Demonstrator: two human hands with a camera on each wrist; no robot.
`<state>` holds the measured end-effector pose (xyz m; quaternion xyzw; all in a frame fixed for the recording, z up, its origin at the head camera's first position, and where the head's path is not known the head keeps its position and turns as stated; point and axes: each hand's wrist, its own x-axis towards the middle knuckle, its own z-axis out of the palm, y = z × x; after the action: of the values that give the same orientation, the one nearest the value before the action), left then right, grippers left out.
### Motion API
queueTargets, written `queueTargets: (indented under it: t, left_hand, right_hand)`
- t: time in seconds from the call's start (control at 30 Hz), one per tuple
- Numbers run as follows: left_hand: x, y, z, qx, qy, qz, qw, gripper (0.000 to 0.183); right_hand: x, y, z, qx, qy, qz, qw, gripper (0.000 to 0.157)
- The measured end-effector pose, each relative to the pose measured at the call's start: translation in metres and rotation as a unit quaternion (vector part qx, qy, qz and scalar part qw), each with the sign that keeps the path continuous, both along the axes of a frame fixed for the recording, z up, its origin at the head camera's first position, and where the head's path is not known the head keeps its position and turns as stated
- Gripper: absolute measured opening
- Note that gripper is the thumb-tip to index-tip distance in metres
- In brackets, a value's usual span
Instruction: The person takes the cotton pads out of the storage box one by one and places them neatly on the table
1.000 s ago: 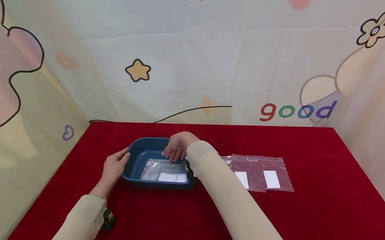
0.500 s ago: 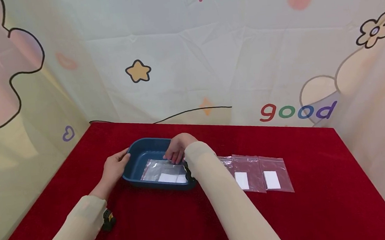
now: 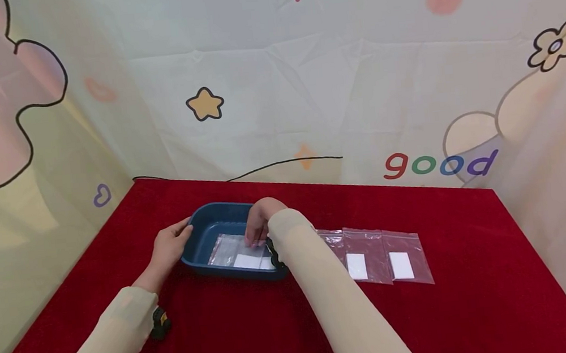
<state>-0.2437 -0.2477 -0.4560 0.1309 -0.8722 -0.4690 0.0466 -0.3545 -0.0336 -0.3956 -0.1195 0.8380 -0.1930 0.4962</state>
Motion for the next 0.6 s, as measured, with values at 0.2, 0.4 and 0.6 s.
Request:
queueTargets:
  t: [0.2,0.4,0.6]
  left_hand:
    - [-0.0025,0.0007,-0.0005,-0.001,-0.002,-0.002,1.0000,0.046]
    - [-0.0030,0.0002,-0.0012,0.001,-0.010,-0.005,0.9999,0.047]
    - [-0.0018,-0.0011,-0.0006,0.004,-0.009,-0.005,0.9999,0.047]
  right_hand:
    - [-0.0002,-0.0005,0.0002,-0.001,0.007,-0.001,1.000,0.011]
    - [0.0018,-0.0022,0.0024,-0.031,0.003,-0.025,0.999,0.014]
    - [0.0014,-0.0018,0.0078,-0.070,0.028,-0.003,0.997,0.010]
